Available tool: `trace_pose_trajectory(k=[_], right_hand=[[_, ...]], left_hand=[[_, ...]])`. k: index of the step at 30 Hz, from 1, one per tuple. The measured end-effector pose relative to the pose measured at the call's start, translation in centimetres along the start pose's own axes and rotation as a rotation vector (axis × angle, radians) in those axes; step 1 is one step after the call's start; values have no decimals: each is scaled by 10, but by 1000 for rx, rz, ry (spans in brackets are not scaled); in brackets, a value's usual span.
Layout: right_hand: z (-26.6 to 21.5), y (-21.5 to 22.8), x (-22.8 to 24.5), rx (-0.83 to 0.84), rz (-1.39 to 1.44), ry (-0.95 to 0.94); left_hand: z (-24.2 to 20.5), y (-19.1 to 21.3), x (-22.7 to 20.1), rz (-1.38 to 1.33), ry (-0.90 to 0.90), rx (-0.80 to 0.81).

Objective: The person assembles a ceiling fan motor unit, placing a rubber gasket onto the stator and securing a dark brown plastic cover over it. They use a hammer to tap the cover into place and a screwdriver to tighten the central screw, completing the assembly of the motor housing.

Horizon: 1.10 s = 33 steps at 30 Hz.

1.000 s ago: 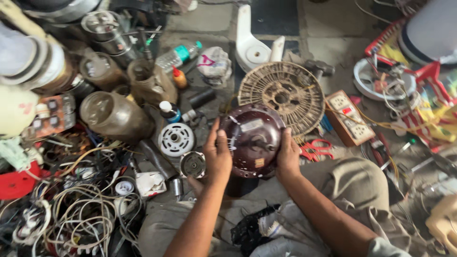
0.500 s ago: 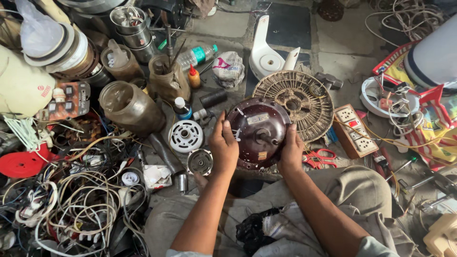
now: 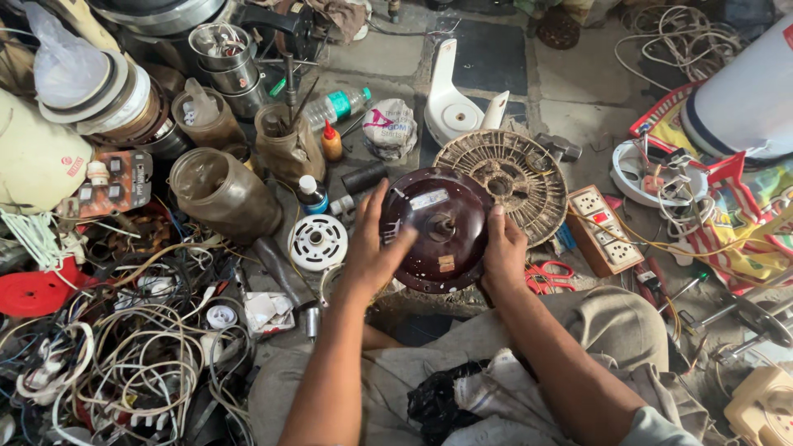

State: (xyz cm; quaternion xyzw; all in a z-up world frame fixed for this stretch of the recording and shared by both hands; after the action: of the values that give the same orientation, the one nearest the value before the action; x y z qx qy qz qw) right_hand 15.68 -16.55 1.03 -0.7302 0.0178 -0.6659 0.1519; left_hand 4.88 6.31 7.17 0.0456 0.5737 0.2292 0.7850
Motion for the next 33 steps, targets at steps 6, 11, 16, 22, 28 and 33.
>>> trace_pose_trajectory(k=[6, 11, 16, 22, 28, 33], right_hand=[[-16, -35, 65, 47, -734, 228], [-22, -75, 93, 166, -968, 80], [-18, -77, 120, 383, -721, 26], [8, 59, 173, 107, -723, 220], [115, 234, 56, -133, -416, -148], [210, 263, -42, 1, -438, -274]], left_hand=[[12, -8, -17, 432, 101, 112], [-5, -19, 30, -80, 179, -62], [-15, -48, 59, -1162, 242, -75], [-21, -61, 35, -1733, 256, 148], [-16, -61, 30, -1654, 328, 247], [-19, -59, 30, -1663, 328, 196]])
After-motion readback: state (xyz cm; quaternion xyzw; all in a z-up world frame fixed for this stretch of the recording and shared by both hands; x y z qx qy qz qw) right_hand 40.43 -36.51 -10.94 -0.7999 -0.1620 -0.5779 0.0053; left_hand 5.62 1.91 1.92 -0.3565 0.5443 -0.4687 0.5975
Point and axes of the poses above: each hand's wrist, its own z-axis towards the middle knuckle, its own y-axis out of the back of the hand, x = y × z, the point moved 7 cm from there along z, towards the middle knuckle, and after that the axes turned 8 degrees about x, right-handed, at the moved point
